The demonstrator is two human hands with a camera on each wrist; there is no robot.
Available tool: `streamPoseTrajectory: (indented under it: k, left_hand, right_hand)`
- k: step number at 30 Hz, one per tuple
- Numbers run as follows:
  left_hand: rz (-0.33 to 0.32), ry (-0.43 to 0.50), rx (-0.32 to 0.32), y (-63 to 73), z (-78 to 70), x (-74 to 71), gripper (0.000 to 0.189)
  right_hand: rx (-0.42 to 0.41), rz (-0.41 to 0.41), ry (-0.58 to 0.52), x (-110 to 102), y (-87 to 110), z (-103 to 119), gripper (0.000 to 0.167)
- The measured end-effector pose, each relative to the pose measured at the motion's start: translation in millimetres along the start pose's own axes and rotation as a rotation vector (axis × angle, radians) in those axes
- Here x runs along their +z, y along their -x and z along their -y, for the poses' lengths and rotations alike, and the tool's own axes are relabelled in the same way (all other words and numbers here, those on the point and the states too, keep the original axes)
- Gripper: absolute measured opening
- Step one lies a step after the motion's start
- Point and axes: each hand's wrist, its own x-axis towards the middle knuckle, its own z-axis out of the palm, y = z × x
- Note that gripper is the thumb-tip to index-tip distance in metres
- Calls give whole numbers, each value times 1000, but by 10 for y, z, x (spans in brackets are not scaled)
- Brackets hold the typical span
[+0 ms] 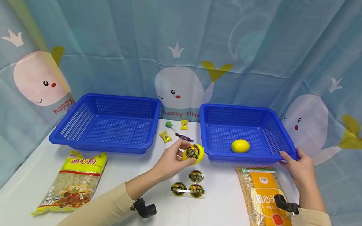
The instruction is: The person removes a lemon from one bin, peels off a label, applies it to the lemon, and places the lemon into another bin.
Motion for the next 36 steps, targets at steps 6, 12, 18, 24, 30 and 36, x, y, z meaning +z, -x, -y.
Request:
streamPoseTrajectory:
  k: [6, 12, 18, 24, 30, 36]
  left_hand:
    - [-48, -41, 35, -239, -69, 90, 47]
    - [-75, -116, 83, -458, -157, 187, 47]
    - [-75, -165, 91, -573, -167, 313, 47]
    - [-99, -179, 107, -623, -151, 427, 51]
    - [-123, -161, 103, -651, -128, 548, 52]
    - [-145, -208, 73, -685, -111, 619, 54]
  right_hand:
    - [-11, 18, 0, -3, 0, 12, 91]
    - [-19, 35, -13, -6, 13, 27, 89]
    - [-20, 39, -12, -9, 17, 11, 90]
    - [-28, 42, -19, 5, 22, 4, 91]
    - [-39, 44, -36, 14, 9, -33, 90]
    - [-43, 53, -47, 13, -1, -41, 90]
